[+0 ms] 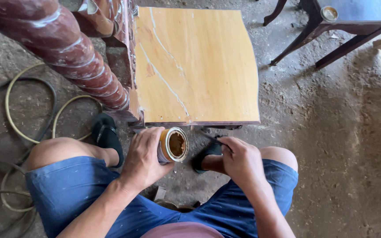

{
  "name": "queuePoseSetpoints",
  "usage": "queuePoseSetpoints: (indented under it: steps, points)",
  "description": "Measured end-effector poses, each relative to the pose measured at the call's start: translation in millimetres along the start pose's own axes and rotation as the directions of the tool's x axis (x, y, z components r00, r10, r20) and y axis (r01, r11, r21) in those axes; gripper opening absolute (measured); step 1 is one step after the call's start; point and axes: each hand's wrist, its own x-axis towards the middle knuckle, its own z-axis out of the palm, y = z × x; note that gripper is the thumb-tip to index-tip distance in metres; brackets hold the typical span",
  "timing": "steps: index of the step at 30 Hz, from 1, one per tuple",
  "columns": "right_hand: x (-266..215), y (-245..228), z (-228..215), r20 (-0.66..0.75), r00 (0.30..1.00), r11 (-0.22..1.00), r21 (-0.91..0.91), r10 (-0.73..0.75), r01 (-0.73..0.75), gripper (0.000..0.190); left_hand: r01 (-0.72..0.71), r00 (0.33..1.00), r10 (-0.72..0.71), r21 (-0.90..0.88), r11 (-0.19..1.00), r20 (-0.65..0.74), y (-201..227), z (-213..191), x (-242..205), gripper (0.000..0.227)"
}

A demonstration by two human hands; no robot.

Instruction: The person paints a wooden chair using a small brush and a container of brown paint.

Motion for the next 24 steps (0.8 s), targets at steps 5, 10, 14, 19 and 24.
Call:
queuePoseSetpoints:
  steps: [5,10,14,19,24]
  points:
    - [10.6,11.3,35.6,0.011,0.999,0.992,-0.117,-0.039,0.040,0.028,0.036,0.999,-0.036,-0.015,0.999,-0.021,-0.1,2.4,-0.5,0.085]
    - [24.8,0.0,47.0,-0.013,0.999,0.984,-0.174,-0.045,0.042,0.031,0.053,0.998,-0.053,-0.012,0.999,-0.030,-1.7,2.4,-0.1,0.084]
    - [28.7,-2.2,51.6,0.016,0.999,0.983,-0.182,-0.033,0.035,0.031,0.056,0.998,-0.057,-0.016,0.998,-0.030,-2.3,2.5,1.0,0.084]
    - [29.0,2.1,57.1,-0.085,0.980,0.964,-0.211,-0.181,0.159,0.034,0.046,0.998,-0.046,-0.008,0.999,-0.034,-3.1,1.9,0.8,0.087]
    - [27.5,-2.6,46.0,-0.103,0.971,0.933,-0.316,-0.214,0.172,0.032,0.033,0.998,-0.035,-0.031,0.999,-0.054,-3.5,-0.3,0.3,0.086]
